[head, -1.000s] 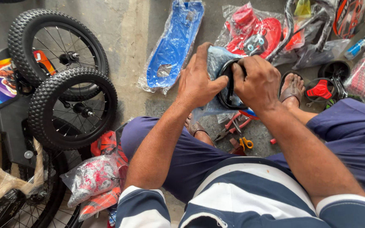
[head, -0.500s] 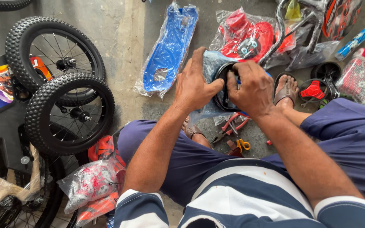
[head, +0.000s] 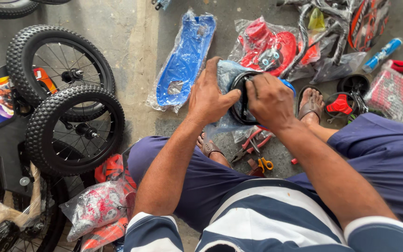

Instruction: The person sits on the floor and assembles a blue plastic bicycle seat onto a black metal frame. They use pliers to tighten the metal clamps securing the seat to the frame and adjust the position of the seat components.

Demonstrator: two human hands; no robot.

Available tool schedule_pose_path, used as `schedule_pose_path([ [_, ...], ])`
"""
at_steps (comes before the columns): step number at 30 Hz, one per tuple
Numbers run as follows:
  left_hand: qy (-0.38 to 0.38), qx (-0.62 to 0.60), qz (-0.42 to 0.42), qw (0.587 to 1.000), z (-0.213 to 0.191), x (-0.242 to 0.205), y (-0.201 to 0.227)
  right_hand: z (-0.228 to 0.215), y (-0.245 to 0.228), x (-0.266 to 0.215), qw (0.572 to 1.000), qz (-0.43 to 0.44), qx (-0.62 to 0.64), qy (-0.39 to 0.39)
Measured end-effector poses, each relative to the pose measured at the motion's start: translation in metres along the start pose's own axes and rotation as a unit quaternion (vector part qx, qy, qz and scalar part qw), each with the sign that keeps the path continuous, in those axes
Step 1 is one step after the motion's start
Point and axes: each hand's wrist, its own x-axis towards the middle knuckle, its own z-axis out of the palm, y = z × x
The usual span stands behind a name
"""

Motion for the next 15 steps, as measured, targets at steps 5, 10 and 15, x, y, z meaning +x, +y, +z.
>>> schedule_pose_path([
  [5,0.007,-0.008,0.008,1.0,0.0,0.0,-0.002,-0.027,-0.004,-0.017,0.991,0.004,0.103,-0.088],
  [10,-0.007,-0.008,-0.005,1.0,0.006,0.0,-0.002,-0.015,-0.01,-0.031,0.993,-0.005,0.028,-0.114],
  [15,0.03,0.01,0.03,0.999,0.009,0.002,-0.013,-0.013,-0.004,-0.028,0.989,0.006,0.049,-0.14],
])
